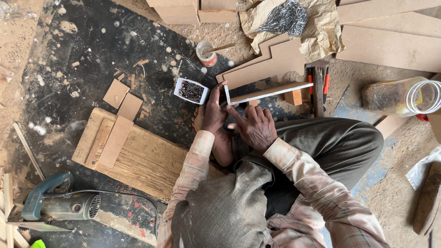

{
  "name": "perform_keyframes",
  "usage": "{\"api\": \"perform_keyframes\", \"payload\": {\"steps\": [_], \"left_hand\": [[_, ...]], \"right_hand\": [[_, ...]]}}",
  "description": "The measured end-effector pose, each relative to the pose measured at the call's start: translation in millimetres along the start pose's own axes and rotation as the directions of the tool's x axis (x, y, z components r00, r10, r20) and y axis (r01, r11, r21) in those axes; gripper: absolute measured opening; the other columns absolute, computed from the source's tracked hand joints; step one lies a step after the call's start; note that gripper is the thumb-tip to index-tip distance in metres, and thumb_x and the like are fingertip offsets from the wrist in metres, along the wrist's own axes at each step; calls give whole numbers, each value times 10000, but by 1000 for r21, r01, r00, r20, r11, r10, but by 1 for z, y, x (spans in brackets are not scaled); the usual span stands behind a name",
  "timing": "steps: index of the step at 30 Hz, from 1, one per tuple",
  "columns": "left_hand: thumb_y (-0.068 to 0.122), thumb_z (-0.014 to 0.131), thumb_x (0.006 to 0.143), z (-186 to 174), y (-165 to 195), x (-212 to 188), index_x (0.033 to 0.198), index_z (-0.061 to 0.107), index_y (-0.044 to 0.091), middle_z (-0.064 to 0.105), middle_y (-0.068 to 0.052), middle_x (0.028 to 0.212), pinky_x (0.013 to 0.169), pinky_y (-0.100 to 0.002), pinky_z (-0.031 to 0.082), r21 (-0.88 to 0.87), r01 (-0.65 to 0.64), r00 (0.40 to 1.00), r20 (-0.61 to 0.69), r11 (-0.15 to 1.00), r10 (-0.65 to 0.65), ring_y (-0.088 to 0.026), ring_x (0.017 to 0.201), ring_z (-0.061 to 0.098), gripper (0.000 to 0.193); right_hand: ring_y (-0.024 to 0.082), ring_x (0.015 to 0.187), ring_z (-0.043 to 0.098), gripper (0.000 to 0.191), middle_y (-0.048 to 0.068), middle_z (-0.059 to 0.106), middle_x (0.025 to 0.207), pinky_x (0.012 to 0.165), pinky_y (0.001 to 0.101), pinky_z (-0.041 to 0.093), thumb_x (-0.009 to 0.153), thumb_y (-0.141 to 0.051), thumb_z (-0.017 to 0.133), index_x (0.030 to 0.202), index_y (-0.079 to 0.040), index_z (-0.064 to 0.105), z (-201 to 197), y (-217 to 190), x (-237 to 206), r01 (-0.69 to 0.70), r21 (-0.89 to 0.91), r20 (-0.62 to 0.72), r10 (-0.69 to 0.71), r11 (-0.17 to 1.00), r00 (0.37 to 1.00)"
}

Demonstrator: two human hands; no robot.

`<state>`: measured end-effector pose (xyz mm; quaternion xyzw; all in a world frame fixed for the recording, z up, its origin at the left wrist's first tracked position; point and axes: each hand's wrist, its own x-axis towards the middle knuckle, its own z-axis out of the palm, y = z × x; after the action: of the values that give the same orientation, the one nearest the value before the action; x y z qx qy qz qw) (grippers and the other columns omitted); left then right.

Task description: The person assembles small wooden pieces into a larger structure. They use a hammer to drive nails and a brush to apply glue to the joints, then press the pieces together to form the assembly.

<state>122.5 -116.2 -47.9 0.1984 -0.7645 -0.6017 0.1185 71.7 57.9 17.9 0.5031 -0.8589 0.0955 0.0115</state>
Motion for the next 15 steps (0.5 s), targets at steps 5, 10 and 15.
{"api": "perform_keyframes", "payload": {"steps": [5, 10, 15], "left_hand": [[-84, 760, 815, 2, 0, 0, 1530, 433, 105, 516, -123, 1521, 1118, -361, 524, -28, -96, 995, -16, 995, 95, -266, 1404, 550, 808], [-88, 794, 800, 3, 3, 1, 1514, 442, 108, 516, -112, 1508, 1101, -348, 535, -56, -23, 1000, 2, 998, 24, -255, 1382, 559, 819], [-91, 789, 819, 2, 4, 1, 1527, 416, 109, 490, -110, 1524, 1083, -354, 554, -92, -29, 999, 16, 995, 30, -244, 1380, 552, 826]], "right_hand": [[211, 611, 533, 720, 60, 531, 812, 519, 386, 510, 1008, -633, 533, 1559, -173, 473, 3, 23, -2, -155, 137, 17, 154, 978, 988], [298, 677, 694, 880, 138, 685, 891, 511, 421, 544, 904, -729, 637, 1465, -62, 515, 5, 47, 11, -208, 184, -60, 222, 961, 973], [192, 574, 658, 808, 36, 614, 666, 517, 389, 529, 815, -649, 755, 1388, -102, 593, 2, 43, 21, -368, 454, 299, 250, 811, 921]]}}
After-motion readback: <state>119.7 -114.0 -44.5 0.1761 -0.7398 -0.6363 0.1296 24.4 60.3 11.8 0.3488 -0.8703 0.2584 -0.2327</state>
